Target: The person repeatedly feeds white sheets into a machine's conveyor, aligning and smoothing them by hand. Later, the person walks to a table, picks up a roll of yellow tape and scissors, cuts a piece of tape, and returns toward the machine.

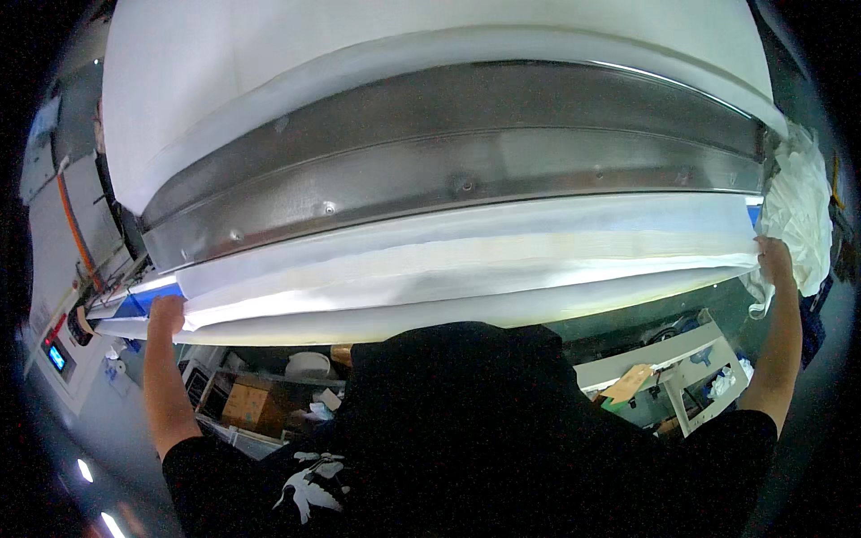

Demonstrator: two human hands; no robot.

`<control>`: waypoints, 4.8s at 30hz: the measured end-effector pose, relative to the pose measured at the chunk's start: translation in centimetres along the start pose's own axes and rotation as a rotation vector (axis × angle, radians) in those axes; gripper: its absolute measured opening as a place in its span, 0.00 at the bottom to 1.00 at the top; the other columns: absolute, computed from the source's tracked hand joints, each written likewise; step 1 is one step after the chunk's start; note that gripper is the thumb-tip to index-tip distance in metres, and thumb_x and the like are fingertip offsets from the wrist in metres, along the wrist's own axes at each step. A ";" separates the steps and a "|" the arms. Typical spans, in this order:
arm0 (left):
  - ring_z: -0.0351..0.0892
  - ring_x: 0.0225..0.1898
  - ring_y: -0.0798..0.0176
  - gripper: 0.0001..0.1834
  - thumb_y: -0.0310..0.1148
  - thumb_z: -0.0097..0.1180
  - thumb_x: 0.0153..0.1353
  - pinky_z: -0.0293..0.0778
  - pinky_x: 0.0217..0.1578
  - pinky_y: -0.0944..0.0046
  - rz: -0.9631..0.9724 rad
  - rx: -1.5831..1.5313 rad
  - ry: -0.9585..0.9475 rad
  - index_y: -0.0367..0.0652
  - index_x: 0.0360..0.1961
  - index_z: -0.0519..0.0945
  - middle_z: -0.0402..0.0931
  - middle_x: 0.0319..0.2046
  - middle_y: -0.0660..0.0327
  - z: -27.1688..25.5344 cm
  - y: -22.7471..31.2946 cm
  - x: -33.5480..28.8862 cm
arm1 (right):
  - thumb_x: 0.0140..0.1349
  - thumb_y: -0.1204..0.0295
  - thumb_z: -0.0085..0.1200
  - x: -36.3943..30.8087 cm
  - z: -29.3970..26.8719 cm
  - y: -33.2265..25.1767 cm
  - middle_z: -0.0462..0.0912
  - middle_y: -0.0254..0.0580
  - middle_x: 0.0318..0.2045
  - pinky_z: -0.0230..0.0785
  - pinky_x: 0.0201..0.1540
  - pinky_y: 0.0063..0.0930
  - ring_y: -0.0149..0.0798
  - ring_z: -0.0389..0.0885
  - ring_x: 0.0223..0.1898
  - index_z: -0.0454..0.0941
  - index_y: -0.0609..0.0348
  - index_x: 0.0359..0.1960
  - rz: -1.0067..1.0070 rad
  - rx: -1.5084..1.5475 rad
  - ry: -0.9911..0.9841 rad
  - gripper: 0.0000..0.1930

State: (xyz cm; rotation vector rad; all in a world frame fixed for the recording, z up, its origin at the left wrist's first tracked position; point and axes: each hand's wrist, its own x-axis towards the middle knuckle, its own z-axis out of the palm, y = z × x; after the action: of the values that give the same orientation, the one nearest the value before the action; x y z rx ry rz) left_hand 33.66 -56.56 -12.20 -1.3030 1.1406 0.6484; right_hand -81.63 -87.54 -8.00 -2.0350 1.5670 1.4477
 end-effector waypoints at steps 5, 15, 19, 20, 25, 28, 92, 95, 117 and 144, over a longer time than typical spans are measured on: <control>0.78 0.49 0.51 0.15 0.28 0.52 0.52 0.73 0.50 0.53 0.058 0.121 -0.175 0.47 0.42 0.83 0.79 0.46 0.55 0.9 1.6 2.5 | 0.51 0.78 0.48 0.5 4.4 0.2 0.80 0.50 0.37 0.68 0.49 0.45 0.53 0.76 0.42 0.77 0.56 0.44 -0.116 -0.038 0.005 0.17; 0.79 0.49 0.50 0.13 0.35 0.48 0.61 0.74 0.48 0.52 -0.631 -0.222 -0.032 0.43 0.40 0.82 0.79 0.46 0.52 2.8 -2.2 3.1 | 0.56 0.78 0.46 3.2 13.7 5.6 0.79 0.57 0.37 0.68 0.44 0.49 0.59 0.76 0.42 0.78 0.62 0.40 -0.190 -0.099 0.176 0.11; 0.80 0.46 0.48 0.13 0.31 0.47 0.61 0.76 0.43 0.52 -0.720 -0.371 0.332 0.44 0.43 0.80 0.80 0.44 0.52 3.2 -4.8 2.4 | 0.51 0.79 0.46 3.5 9.5 0.4 0.78 0.57 0.39 0.65 0.49 0.46 0.57 0.73 0.46 0.76 0.63 0.37 -0.123 -0.170 -0.200 0.12; 0.81 0.42 0.48 0.14 0.32 0.48 0.59 0.76 0.41 0.53 -0.701 -0.463 0.537 0.42 0.44 0.79 0.81 0.40 0.52 2.9 -4.6 2.3 | 0.49 0.78 0.49 3.0 8.3 -2.1 0.79 0.55 0.37 0.66 0.50 0.44 0.56 0.74 0.46 0.77 0.62 0.36 -0.059 -0.159 -0.177 0.11; 0.76 0.46 0.47 0.18 0.31 0.45 0.61 0.73 0.46 0.54 -0.343 -0.272 0.597 0.39 0.52 0.74 0.78 0.44 0.48 -2.6 0.3 4.1 | 0.42 0.72 0.55 0.9 -0.8 -12.7 0.80 0.56 0.41 0.70 0.49 0.44 0.57 0.77 0.46 0.76 0.61 0.44 -0.122 0.274 -0.248 0.23; 0.77 0.43 0.43 0.16 0.35 0.44 0.62 0.73 0.41 0.48 -0.459 -0.542 0.660 0.43 0.47 0.78 0.78 0.42 0.48 -5.3 4.4 3.7 | 0.41 0.63 0.60 1.2 -5.9 -17.6 0.81 0.55 0.39 0.70 0.47 0.44 0.58 0.78 0.43 0.77 0.58 0.45 -0.236 0.280 -0.282 0.25; 0.66 0.60 0.54 0.23 0.32 0.50 0.56 0.56 0.62 0.51 -0.444 -0.902 1.803 0.46 0.55 0.71 0.71 0.55 0.60 -10.2 -4.4 14.2 | 0.55 0.61 0.58 5.8 -59.7 -97.1 0.81 0.33 0.20 0.72 0.28 0.30 0.37 0.79 0.22 0.80 0.51 0.28 -1.125 0.627 1.045 0.08; 0.68 0.58 0.54 0.22 0.33 0.52 0.54 0.57 0.60 0.50 -0.444 -0.895 1.804 0.46 0.53 0.72 0.72 0.52 0.59 -10.1 -4.6 14.3 | 0.55 0.61 0.58 5.7 -59.9 -97.0 0.81 0.34 0.20 0.72 0.29 0.30 0.37 0.79 0.22 0.80 0.51 0.28 -1.100 0.615 1.030 0.08; 0.70 0.46 0.51 0.24 0.38 0.53 0.49 0.61 0.55 0.47 -0.439 -0.781 1.651 0.54 0.51 0.75 0.73 0.40 0.60 -10.8 -6.0 11.8 | 0.53 0.63 0.54 4.1 -60.3 -96.1 0.83 0.39 0.26 0.74 0.36 0.39 0.45 0.82 0.30 0.81 0.49 0.29 -1.053 0.654 0.860 0.07; 0.70 0.46 0.54 0.16 0.33 0.56 0.45 0.61 0.54 0.51 -0.298 -0.675 1.586 0.49 0.39 0.77 0.72 0.43 0.61 -9.6 -6.6 9.4 | 0.57 0.63 0.53 2.8 -59.0 -94.6 0.83 0.40 0.28 0.72 0.33 0.39 0.45 0.81 0.29 0.79 0.51 0.32 -1.180 0.754 0.871 0.08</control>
State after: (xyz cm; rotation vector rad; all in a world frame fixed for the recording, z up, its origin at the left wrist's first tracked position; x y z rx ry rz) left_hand 40.29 -69.12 -16.95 -2.6560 1.9238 -0.4813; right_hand 29.59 -87.76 -16.83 -2.3373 0.5181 -0.4224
